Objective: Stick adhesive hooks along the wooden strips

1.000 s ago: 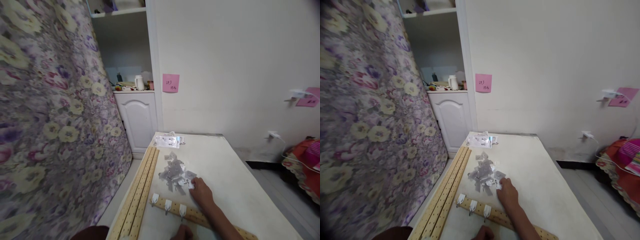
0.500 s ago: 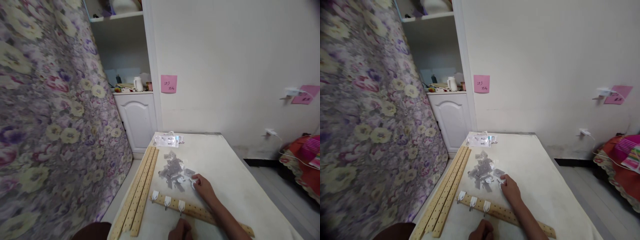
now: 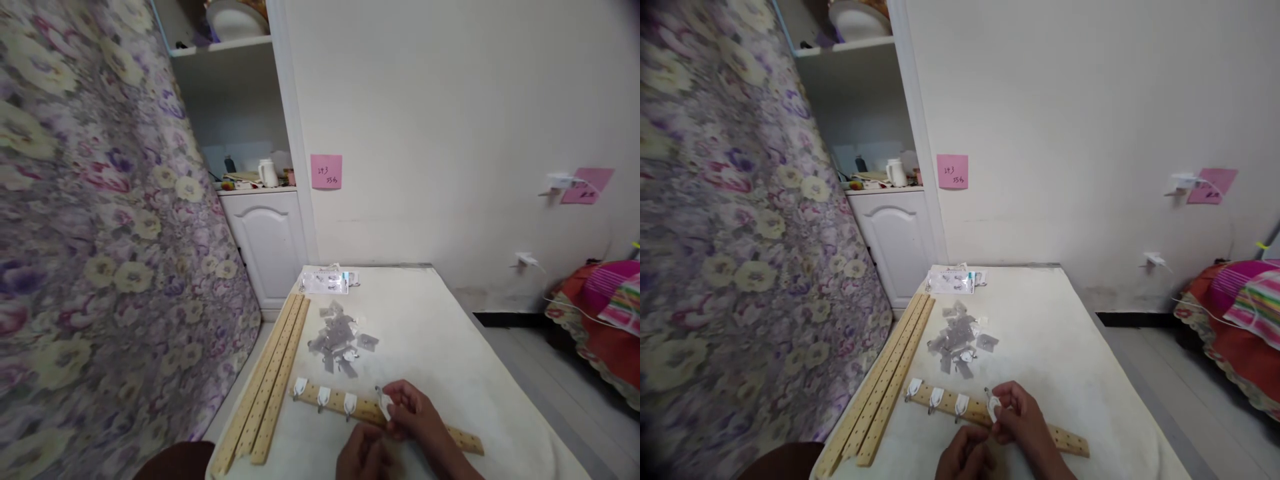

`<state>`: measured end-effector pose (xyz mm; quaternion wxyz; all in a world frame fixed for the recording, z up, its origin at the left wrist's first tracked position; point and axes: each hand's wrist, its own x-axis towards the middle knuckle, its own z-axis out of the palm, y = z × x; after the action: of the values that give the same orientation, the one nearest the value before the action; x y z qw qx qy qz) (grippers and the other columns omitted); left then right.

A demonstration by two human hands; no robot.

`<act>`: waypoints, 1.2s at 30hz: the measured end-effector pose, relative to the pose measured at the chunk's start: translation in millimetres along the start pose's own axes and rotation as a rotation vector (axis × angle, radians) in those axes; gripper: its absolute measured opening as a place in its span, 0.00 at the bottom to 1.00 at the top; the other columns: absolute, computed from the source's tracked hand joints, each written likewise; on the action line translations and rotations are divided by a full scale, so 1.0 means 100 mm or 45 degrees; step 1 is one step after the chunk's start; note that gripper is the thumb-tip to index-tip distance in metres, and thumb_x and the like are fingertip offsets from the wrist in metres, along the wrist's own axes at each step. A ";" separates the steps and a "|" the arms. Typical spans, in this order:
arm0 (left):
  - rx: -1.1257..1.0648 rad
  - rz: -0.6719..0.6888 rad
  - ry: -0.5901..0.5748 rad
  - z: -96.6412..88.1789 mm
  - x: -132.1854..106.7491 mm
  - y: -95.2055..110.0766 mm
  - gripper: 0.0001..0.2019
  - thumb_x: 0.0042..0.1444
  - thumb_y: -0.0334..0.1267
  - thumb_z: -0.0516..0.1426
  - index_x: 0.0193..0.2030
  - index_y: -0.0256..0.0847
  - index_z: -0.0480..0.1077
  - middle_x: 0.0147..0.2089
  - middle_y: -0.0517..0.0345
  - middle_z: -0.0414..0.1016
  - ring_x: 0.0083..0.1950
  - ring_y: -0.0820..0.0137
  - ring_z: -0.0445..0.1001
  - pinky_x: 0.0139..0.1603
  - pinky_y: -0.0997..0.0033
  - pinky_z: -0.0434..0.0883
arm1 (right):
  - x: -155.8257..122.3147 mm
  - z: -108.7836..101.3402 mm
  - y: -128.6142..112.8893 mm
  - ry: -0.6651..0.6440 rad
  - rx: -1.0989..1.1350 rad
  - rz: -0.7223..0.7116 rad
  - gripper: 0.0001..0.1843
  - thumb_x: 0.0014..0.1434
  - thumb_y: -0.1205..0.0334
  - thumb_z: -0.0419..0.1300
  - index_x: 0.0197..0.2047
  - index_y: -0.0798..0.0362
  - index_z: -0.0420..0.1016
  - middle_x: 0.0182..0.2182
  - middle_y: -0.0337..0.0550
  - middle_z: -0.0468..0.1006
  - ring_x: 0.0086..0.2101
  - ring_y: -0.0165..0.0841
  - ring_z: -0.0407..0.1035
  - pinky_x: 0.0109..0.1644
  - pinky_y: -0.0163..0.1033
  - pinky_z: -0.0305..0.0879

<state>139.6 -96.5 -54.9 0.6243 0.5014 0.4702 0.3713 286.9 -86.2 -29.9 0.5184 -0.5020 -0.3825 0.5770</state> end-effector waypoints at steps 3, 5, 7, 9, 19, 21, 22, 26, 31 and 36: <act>-0.151 -0.039 0.005 0.13 0.01 0.16 0.23 0.42 0.60 0.56 0.32 0.41 0.63 0.21 0.64 0.71 0.13 0.78 0.61 0.14 0.77 0.54 | -0.06 0.05 0.02 -0.034 -0.007 -0.025 0.21 0.45 0.52 0.63 0.41 0.51 0.65 0.27 0.33 0.67 0.22 0.28 0.70 0.22 0.32 0.64; -0.197 -0.057 0.006 0.18 0.02 0.23 0.22 0.41 0.60 0.57 0.29 0.41 0.62 0.19 0.64 0.71 0.12 0.78 0.60 0.14 0.77 0.53 | -0.07 0.05 0.04 -0.027 -0.041 -0.046 0.21 0.45 0.52 0.62 0.40 0.51 0.64 0.27 0.33 0.68 0.20 0.27 0.68 0.21 0.32 0.62; -0.244 -0.038 0.014 0.19 0.03 0.25 0.21 0.41 0.58 0.58 0.27 0.41 0.61 0.16 0.65 0.69 0.13 0.78 0.61 0.15 0.78 0.54 | -0.07 0.04 0.07 -0.002 -0.111 -0.069 0.18 0.45 0.54 0.61 0.38 0.52 0.65 0.26 0.33 0.68 0.18 0.26 0.66 0.20 0.31 0.61; -0.286 -0.026 0.014 0.19 0.03 0.22 0.20 0.41 0.56 0.59 0.26 0.41 0.61 0.17 0.64 0.70 0.14 0.78 0.62 0.16 0.78 0.55 | -0.08 0.03 0.07 -0.002 -0.188 -0.087 0.15 0.46 0.55 0.60 0.36 0.52 0.65 0.23 0.32 0.69 0.18 0.25 0.64 0.21 0.31 0.60; -0.424 -0.197 -0.031 0.13 -0.01 0.06 0.21 0.39 0.55 0.60 0.31 0.41 0.60 0.21 0.65 0.72 0.13 0.78 0.65 0.13 0.80 0.52 | -0.16 -0.08 -0.11 0.005 -0.708 -0.281 0.09 0.47 0.65 0.55 0.33 0.52 0.75 0.27 0.38 0.75 0.29 0.31 0.66 0.33 0.34 0.61; -0.448 -0.228 -0.008 0.13 -0.04 0.10 0.22 0.38 0.56 0.60 0.30 0.41 0.60 0.22 0.65 0.72 0.13 0.79 0.65 0.13 0.80 0.52 | -0.17 -0.10 -0.12 -0.053 -0.665 -0.255 0.10 0.47 0.65 0.55 0.33 0.53 0.74 0.26 0.38 0.73 0.27 0.30 0.66 0.31 0.33 0.62; -0.451 -0.237 0.005 0.13 -0.05 0.12 0.23 0.39 0.57 0.59 0.30 0.41 0.60 0.22 0.64 0.72 0.13 0.79 0.64 0.13 0.80 0.51 | -0.18 -0.11 -0.12 -0.093 -0.620 -0.218 0.10 0.47 0.65 0.54 0.33 0.53 0.73 0.24 0.37 0.72 0.25 0.29 0.66 0.29 0.33 0.62; -0.445 -0.266 0.019 0.14 -0.05 0.15 0.24 0.39 0.60 0.58 0.29 0.40 0.61 0.21 0.63 0.71 0.13 0.78 0.65 0.13 0.80 0.50 | -0.17 -0.13 -0.11 -0.190 -0.496 -0.088 0.09 0.48 0.64 0.54 0.35 0.52 0.68 0.21 0.32 0.68 0.19 0.26 0.63 0.22 0.30 0.58; -0.555 -0.320 -0.013 0.16 0.00 0.14 0.21 0.35 0.51 0.64 0.25 0.40 0.60 0.20 0.62 0.72 0.14 0.79 0.64 0.15 0.80 0.54 | -0.11 -0.15 -0.07 -0.055 -0.764 -0.297 0.04 0.47 0.67 0.54 0.29 0.52 0.69 0.21 0.33 0.69 0.25 0.28 0.65 0.30 0.32 0.59; -0.689 -0.448 0.035 0.19 0.04 0.16 0.19 0.33 0.45 0.65 0.24 0.39 0.61 0.20 0.61 0.71 0.17 0.80 0.64 0.17 0.81 0.54 | -0.06 -0.11 0.03 0.091 -0.938 -0.402 0.11 0.51 0.66 0.52 0.39 0.50 0.70 0.29 0.37 0.74 0.32 0.32 0.68 0.37 0.35 0.62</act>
<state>159.2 -94.7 -38.7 0.7831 0.2231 0.4423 0.3761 296.9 -93.5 -34.4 0.3991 -0.6089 -0.6180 0.2968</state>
